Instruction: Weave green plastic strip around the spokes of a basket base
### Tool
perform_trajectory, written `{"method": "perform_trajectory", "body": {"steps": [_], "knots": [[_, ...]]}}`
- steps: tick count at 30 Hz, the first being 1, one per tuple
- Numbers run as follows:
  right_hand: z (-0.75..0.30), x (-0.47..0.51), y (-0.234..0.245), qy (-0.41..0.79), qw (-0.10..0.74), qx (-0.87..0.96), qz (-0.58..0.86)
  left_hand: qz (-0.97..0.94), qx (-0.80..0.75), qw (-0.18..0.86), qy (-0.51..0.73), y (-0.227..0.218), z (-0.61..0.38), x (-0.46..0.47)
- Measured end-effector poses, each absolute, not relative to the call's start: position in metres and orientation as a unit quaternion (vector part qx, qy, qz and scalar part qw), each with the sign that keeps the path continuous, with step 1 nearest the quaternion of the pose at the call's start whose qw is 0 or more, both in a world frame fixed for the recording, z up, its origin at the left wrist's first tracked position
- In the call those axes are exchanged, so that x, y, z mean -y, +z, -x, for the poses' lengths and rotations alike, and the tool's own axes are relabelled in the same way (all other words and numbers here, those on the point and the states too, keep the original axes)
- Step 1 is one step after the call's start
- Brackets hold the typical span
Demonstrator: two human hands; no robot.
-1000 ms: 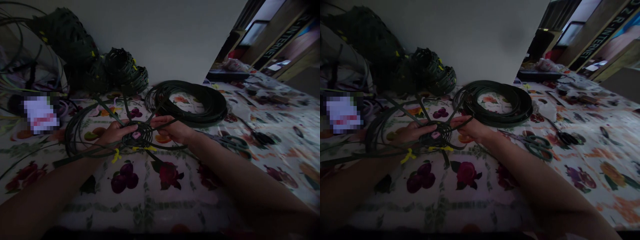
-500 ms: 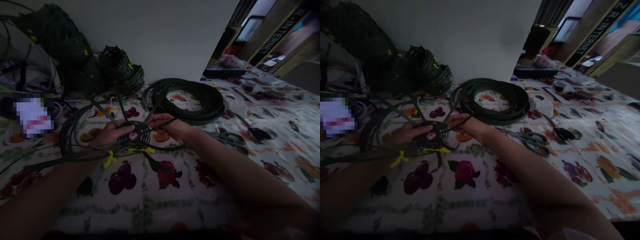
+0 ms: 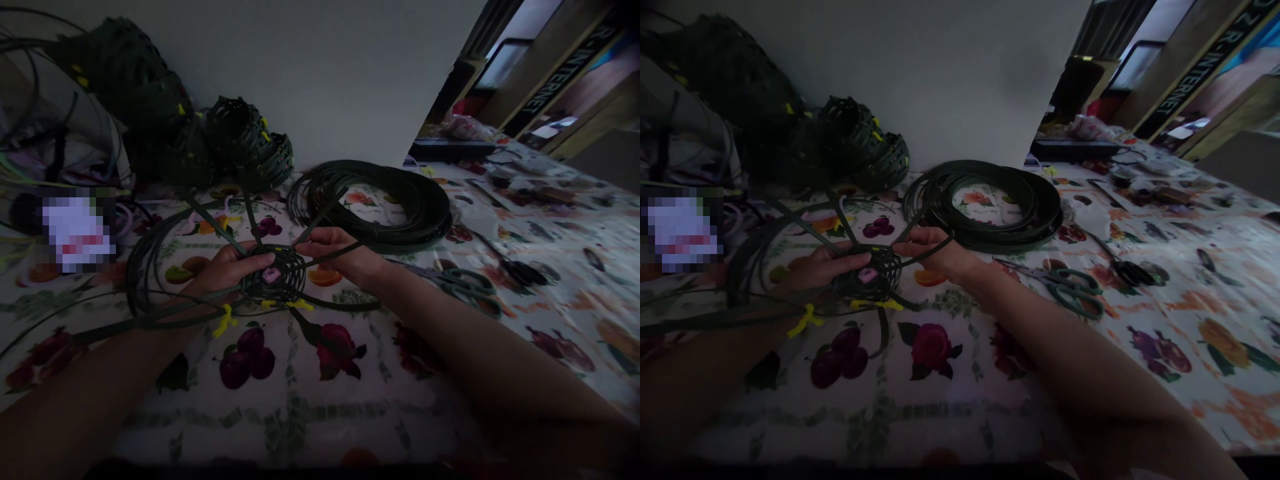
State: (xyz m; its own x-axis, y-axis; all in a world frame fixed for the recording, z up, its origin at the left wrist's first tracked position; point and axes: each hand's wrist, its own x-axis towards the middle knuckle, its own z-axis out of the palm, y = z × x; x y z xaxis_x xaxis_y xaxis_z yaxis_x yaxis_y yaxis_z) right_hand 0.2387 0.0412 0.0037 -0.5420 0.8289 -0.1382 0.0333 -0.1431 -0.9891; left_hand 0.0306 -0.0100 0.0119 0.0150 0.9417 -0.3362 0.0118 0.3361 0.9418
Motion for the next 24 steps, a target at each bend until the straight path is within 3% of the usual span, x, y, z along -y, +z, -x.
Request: {"method": "perform_trajectory", "body": {"steps": [12,20,24], "knots": [[-0.240,-0.045,-0.009,0.727,0.266,0.526,0.353,-0.467,-0.598,0.555,0.342,0.007,-0.021,0.005],[-0.246,-0.057,-0.005,0.627,0.372,0.549,0.410,-0.362,-0.529,0.644,0.418,0.000,-0.012,-0.003],[-0.248,-0.061,-0.003,0.606,0.375,0.565,0.415,-0.397,-0.511,0.645,0.406,-0.003,-0.009,0.001]]}}
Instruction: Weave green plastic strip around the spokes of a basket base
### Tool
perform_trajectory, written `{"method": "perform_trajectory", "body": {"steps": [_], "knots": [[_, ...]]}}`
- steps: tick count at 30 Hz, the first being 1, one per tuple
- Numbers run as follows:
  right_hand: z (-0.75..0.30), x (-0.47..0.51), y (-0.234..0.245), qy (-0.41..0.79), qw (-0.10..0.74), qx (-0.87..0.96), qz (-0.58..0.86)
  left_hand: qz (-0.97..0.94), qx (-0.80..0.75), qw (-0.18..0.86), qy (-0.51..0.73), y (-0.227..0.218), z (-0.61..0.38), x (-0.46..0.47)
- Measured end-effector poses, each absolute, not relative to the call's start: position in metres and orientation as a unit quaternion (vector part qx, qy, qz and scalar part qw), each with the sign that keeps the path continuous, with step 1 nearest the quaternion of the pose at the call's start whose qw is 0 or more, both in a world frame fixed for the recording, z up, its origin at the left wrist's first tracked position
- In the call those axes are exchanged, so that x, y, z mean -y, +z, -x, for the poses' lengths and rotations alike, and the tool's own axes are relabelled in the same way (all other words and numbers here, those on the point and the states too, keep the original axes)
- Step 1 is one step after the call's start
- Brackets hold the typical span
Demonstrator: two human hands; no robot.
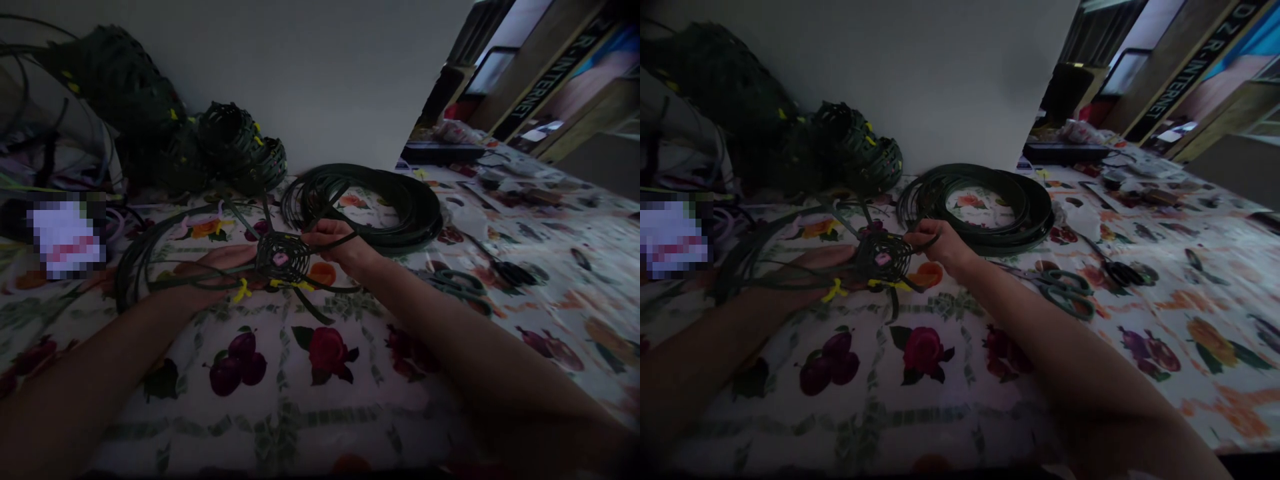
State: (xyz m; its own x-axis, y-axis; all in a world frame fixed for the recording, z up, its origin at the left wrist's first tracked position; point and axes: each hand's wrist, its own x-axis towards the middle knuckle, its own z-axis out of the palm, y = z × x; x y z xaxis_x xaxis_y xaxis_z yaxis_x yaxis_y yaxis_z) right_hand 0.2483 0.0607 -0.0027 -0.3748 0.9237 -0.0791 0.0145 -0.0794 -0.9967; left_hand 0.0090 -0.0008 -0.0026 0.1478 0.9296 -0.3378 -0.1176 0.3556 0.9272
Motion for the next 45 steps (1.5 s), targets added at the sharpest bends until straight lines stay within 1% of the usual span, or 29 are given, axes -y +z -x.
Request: {"method": "perform_trajectory", "body": {"steps": [5,7,10,12,16,22,26,29,32,35,39,45], "knots": [[-0.247,-0.050,0.007,0.606,0.354,0.600,0.385,-0.502,-0.510,0.636,0.288,-0.003,-0.005,-0.003],[-0.246,-0.047,0.008,0.610,0.344,0.607,0.375,-0.554,-0.531,0.592,0.245,0.000,-0.006,-0.005],[-0.245,-0.047,0.005,0.601,0.340,0.610,0.389,-0.618,-0.584,0.497,0.175,0.009,-0.008,-0.006],[-0.244,-0.049,0.001,0.596,0.334,0.611,0.399,-0.637,-0.603,0.463,0.128,0.014,-0.009,-0.004],[-0.243,-0.052,-0.006,0.609,0.322,0.598,0.409,-0.653,-0.589,0.468,0.087,0.015,-0.009,-0.001],[-0.244,-0.051,-0.012,0.635,0.331,0.573,0.399,-0.662,-0.571,0.473,0.109,0.005,-0.005,-0.001],[-0.245,-0.052,-0.011,0.630,0.345,0.559,0.413,-0.684,-0.544,0.467,0.137,0.005,-0.004,-0.004],[-0.245,-0.051,-0.007,0.639,0.353,0.542,0.416,-0.658,-0.550,0.469,0.211,0.007,-0.007,-0.005],[-0.244,-0.051,-0.006,0.649,0.353,0.533,0.411,-0.557,-0.562,0.518,0.325,0.004,-0.010,-0.005],[-0.244,-0.051,-0.007,0.646,0.338,0.544,0.416,-0.499,-0.559,0.538,0.387,-0.004,-0.009,-0.006],[-0.244,-0.052,-0.010,0.631,0.338,0.560,0.417,-0.507,-0.554,0.531,0.392,-0.010,-0.005,-0.008],[-0.248,-0.059,-0.003,0.572,0.401,0.596,0.396,-0.521,-0.557,0.520,0.385,-0.006,0.001,-0.011]]}}
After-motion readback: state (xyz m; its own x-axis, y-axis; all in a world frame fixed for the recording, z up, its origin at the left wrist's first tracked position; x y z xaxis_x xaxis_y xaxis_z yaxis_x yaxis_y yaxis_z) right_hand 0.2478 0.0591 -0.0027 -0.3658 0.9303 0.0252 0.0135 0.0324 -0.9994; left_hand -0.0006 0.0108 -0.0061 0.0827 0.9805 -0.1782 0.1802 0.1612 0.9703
